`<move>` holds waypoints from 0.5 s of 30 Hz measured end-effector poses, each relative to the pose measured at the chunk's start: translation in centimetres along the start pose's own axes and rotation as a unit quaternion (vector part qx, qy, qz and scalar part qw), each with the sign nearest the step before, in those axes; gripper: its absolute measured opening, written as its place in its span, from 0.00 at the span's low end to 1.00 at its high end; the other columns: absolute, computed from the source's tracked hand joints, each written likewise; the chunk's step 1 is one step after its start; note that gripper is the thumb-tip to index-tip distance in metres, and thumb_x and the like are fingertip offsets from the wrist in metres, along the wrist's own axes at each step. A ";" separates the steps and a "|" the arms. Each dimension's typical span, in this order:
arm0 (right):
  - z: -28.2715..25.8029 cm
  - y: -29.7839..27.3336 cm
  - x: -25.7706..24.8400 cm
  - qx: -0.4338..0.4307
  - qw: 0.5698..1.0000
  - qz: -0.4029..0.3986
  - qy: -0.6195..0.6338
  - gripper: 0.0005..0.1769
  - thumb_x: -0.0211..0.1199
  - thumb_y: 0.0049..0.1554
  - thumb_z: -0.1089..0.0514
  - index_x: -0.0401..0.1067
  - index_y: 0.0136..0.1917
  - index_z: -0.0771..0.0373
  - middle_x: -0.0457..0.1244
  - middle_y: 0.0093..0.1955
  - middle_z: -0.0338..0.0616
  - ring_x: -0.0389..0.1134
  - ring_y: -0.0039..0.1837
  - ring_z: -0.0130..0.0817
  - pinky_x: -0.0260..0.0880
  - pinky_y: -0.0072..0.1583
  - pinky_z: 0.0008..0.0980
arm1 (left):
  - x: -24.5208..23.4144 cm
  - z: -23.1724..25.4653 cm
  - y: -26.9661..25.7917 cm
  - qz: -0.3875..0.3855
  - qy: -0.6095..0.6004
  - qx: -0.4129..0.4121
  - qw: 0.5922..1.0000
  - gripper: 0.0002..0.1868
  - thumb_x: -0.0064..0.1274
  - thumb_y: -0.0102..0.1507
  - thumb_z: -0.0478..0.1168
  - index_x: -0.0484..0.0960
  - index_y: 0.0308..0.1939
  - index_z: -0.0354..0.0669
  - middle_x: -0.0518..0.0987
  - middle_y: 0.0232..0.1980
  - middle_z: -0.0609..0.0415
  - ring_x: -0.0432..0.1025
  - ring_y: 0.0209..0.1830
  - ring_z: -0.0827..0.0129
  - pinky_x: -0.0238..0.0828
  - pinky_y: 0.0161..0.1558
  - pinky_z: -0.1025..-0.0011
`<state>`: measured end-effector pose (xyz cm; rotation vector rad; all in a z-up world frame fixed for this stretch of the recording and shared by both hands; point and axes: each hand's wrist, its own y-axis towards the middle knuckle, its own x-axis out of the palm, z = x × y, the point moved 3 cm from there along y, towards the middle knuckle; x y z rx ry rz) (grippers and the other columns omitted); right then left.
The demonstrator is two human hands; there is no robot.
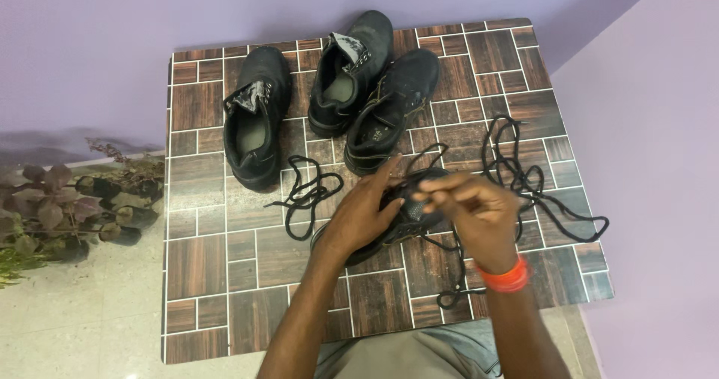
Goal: The person laces a black shoe on a tiled table, threading the laces through the eyelets and tying a knot. The person then places the laced shoe with other shoes on the table.
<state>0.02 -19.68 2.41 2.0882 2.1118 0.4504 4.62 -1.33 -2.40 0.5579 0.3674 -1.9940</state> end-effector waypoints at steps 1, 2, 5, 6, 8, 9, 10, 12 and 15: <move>0.5 -0.3 1.9 -0.003 0.998 -0.051 0.036 0.08 0.60 0.61 0.74 0.71 0.41 0.69 0.71 0.56 0.59 0.77 0.56 0.42 0.82 0.53 0.36 | 0.0 0.0 0.1 -0.004 0.009 0.018 1.000 0.44 0.60 0.62 0.45 0.55 0.78 0.44 0.81 0.60 0.42 0.74 0.61 0.51 0.68 0.62 0.52; 0.8 -0.7 3.6 -0.005 0.992 -0.101 0.072 0.07 0.59 0.61 0.74 0.72 0.41 0.69 0.71 0.58 0.58 0.77 0.58 0.41 0.83 0.55 0.36 | 0.0 -0.1 0.1 0.002 -0.022 0.012 1.000 0.45 0.60 0.60 0.46 0.56 0.78 0.45 0.82 0.57 0.44 0.76 0.58 0.53 0.72 0.59 0.55; 0.8 -2.3 6.3 -0.032 0.986 -0.143 -0.084 0.04 0.61 0.59 0.74 0.75 0.47 0.72 0.69 0.64 0.57 0.74 0.64 0.42 0.76 0.62 0.37 | -0.6 -0.6 0.1 0.041 -0.065 0.001 0.997 0.42 0.59 0.59 0.46 0.62 0.76 0.46 0.84 0.51 0.46 0.80 0.50 0.60 0.78 0.51 0.63; 0.7 -2.7 6.4 -0.040 0.983 -0.132 -0.124 0.02 0.63 0.58 0.72 0.75 0.46 0.71 0.69 0.65 0.55 0.74 0.63 0.41 0.76 0.62 0.37 | -0.9 -0.6 0.1 0.070 -0.047 0.003 0.996 0.35 0.59 0.62 0.45 0.68 0.73 0.45 0.84 0.49 0.46 0.79 0.48 0.60 0.77 0.49 0.64; 0.6 -3.3 6.4 -0.057 0.972 -0.109 -0.202 0.05 0.69 0.55 0.67 0.74 0.44 0.70 0.69 0.65 0.51 0.73 0.62 0.39 0.75 0.61 0.37 | -1.4 -0.8 -0.1 0.110 -0.079 -0.021 0.991 0.24 0.56 0.66 0.44 0.76 0.66 0.43 0.85 0.45 0.49 0.80 0.44 0.65 0.77 0.45 0.68; 0.5 -3.5 6.3 -0.081 0.962 -0.113 -0.234 0.07 0.70 0.54 0.65 0.74 0.43 0.68 0.69 0.64 0.50 0.72 0.65 0.42 0.73 0.63 0.39 | -1.6 -1.0 -0.3 0.120 -0.128 -0.048 0.983 0.19 0.54 0.68 0.43 0.79 0.62 0.42 0.85 0.43 0.51 0.81 0.43 0.69 0.77 0.44 0.72; 0.4 -3.8 6.1 -0.105 0.951 -0.115 -0.267 0.09 0.72 0.52 0.63 0.74 0.42 0.67 0.69 0.64 0.48 0.70 0.67 0.45 0.71 0.65 0.41 | -1.6 -1.1 -0.3 0.129 -0.179 -0.074 0.973 0.16 0.51 0.70 0.43 0.82 0.58 0.41 0.86 0.42 0.54 0.82 0.41 0.73 0.78 0.43 0.75; 0.6 -4.5 5.5 -0.135 0.927 -0.135 -0.323 0.11 0.75 0.50 0.60 0.75 0.42 0.66 0.68 0.63 0.47 0.67 0.69 0.48 0.68 0.68 0.46 | -2.0 -1.1 -0.5 0.138 -0.200 -0.089 0.966 0.13 0.51 0.69 0.41 0.83 0.54 0.40 0.86 0.39 0.57 0.79 0.37 0.76 0.73 0.39 0.76; 1.4 -5.3 4.5 -0.148 0.902 -0.163 -0.371 0.11 0.75 0.49 0.59 0.76 0.43 0.64 0.67 0.64 0.45 0.66 0.70 0.48 0.63 0.70 0.50 | -2.9 -0.8 -0.8 0.165 -0.282 -0.066 0.943 0.10 0.50 0.70 0.37 0.83 0.53 0.38 0.83 0.37 0.58 0.72 0.34 0.78 0.67 0.36 0.77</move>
